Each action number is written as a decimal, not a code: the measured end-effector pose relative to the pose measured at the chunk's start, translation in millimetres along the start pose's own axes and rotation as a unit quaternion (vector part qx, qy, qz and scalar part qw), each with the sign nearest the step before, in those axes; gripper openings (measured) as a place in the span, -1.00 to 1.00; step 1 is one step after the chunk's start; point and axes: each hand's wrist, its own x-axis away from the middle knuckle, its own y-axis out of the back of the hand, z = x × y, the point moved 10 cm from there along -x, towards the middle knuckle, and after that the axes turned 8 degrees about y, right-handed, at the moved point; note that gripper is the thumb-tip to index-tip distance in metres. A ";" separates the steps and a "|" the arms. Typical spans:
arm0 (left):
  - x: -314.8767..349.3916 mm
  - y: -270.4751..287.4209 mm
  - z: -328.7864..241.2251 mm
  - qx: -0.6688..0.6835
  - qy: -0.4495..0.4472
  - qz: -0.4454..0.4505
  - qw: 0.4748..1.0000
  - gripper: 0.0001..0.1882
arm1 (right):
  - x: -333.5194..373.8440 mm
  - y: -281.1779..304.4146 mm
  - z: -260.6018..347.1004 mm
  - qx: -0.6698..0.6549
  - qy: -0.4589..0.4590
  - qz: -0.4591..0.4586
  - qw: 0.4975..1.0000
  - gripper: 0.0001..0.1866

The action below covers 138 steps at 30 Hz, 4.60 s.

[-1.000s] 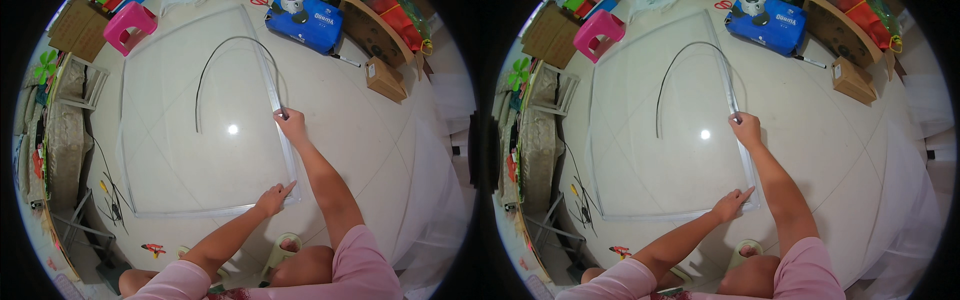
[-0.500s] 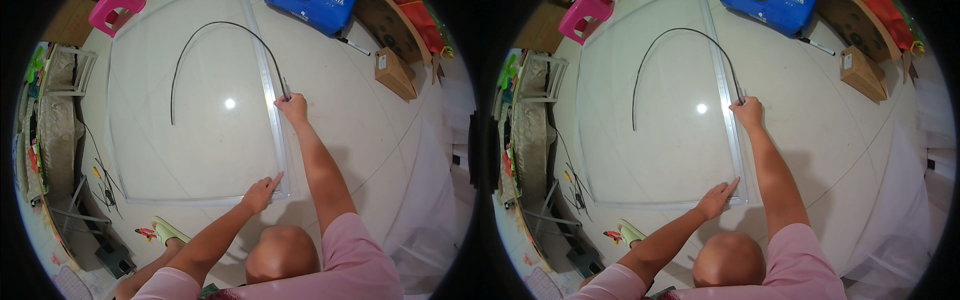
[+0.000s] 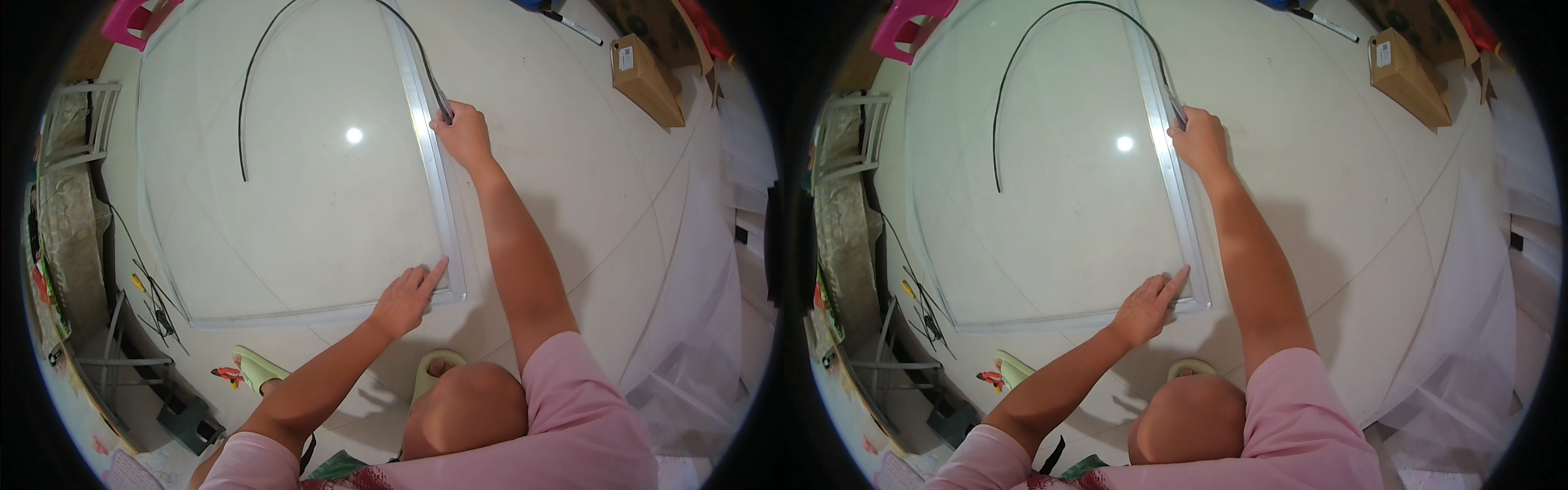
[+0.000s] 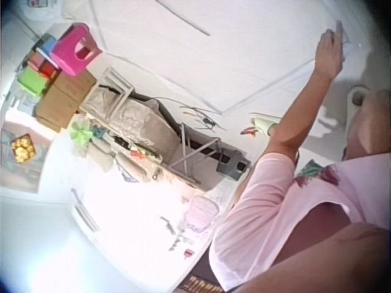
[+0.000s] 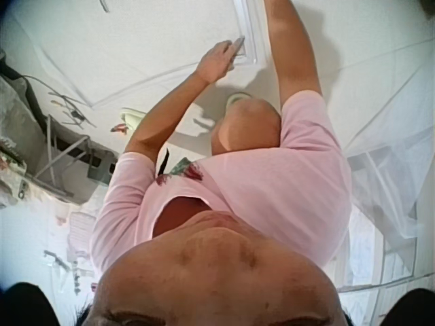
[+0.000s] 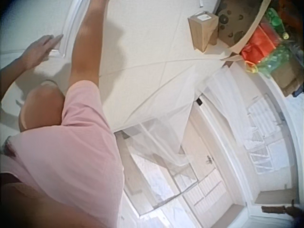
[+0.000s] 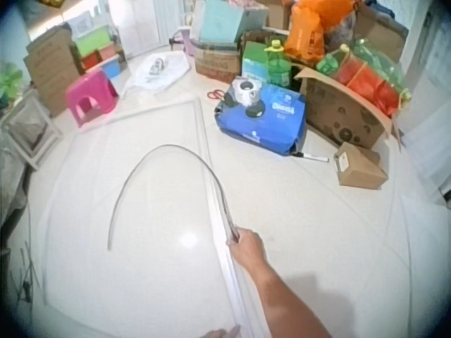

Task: The person assembles a window screen frame by pushing a rubber spline into the groove of an aluminum frame using a tool, then cuts the excess spline.

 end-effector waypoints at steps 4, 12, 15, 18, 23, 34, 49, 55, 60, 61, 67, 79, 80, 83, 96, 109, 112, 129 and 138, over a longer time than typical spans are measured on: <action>7.4 7.6 -6.3 -0.059 -0.020 -0.056 0.996 -0.08 | -0.3 -0.6 1.5 -0.008 0.004 0.006 1.000 -0.84; 3.0 -5.6 -15.8 -0.142 -0.018 0.010 0.990 -0.12 | 2.1 -2.1 -2.7 -0.001 -0.009 0.010 1.000 -0.86; 3.9 -5.3 -13.4 -0.129 -0.029 -0.022 0.991 -0.13 | 2.7 -2.3 -0.5 -0.022 0.001 0.002 1.000 -0.85; 2.2 -8.0 -10.9 -0.161 -0.027 -0.031 0.986 -0.14 | 2.5 -3.7 -2.2 -0.015 -0.021 0.002 1.000 -0.85; -0.3 -2.0 -10.0 -0.137 -0.025 -0.061 0.988 -0.17 | 1.6 -1.2 -4.7 -0.036 0.003 -0.032 0.999 -0.84; -3.8 0.4 -11.8 -0.153 -0.009 -0.059 0.986 -0.18 | 12.6 2.6 -17.2 -0.036 -0.111 0.053 0.992 -0.67; -8.8 10.6 -9.0 -0.120 -0.025 -0.081 0.989 -0.16 | 33.2 3.6 -5.4 0.063 -0.078 0.048 0.994 -0.88; -10.5 8.3 -8.3 -0.114 -0.025 -0.079 0.990 -0.19 | 31.7 4.7 -6.7 0.076 -0.062 0.030 0.995 -0.86; -10.9 -0.6 -9.2 -0.133 -0.038 -0.074 0.988 -0.20 | 30.4 4.2 -10.7 0.067 -0.048 0.004 0.997 -0.84; -12.2 0.4 -8.2 -0.142 -0.039 -0.076 0.986 -0.20 | 28.0 4.2 -9.1 0.065 -0.043 0.002 0.997 -0.84; -9.6 2.6 -14.0 -0.137 -0.039 -0.088 0.986 -0.21 | 36.5 8.6 -8.7 0.027 -0.076 -0.002 0.997 -0.79; -35.4 24.0 -26.9 -0.186 -0.047 -0.101 0.976 -0.30 | 49.6 -4.8 25.6 0.134 0.068 -0.046 0.988 -0.66; -34.4 25.6 -24.8 -0.190 -0.045 -0.105 0.975 -0.30 | 51.8 -6.8 28.5 0.130 0.073 -0.049 0.988 -0.66; -34.6 25.1 -26.3 -0.190 -0.061 -0.110 0.974 -0.31 | 52.1 -13.1 15.9 0.105 0.049 -0.010 0.993 -0.56; -4.8 10.3 -15.4 -0.168 -0.076 -0.071 0.980 -0.40 | 64.1 -46.0 39.3 0.178 0.058 0.078 0.979 -0.38; 78.9 -23.4 37.0 -0.088 0.122 -0.078 0.986 -0.38 | 69.9 -44.6 38.5 0.249 0.084 0.056 0.963 -0.32; 87.1 -20.2 52.1 -0.051 0.149 -0.057 0.986 -0.42 | 70.2 -44.0 33.4 0.241 0.077 0.056 0.966 -0.33; 115.4 -21.2 69.8 -0.175 0.069 -0.074 0.979 -0.15 | 66.5 -20.1 37.4 0.244 0.115 0.001 0.963 -0.54; 124.7 -39.0 86.4 -0.194 0.089 -0.076 0.974 -0.07 | 200.3 -87.5 69.0 0.036 0.124 0.305 0.944 -0.71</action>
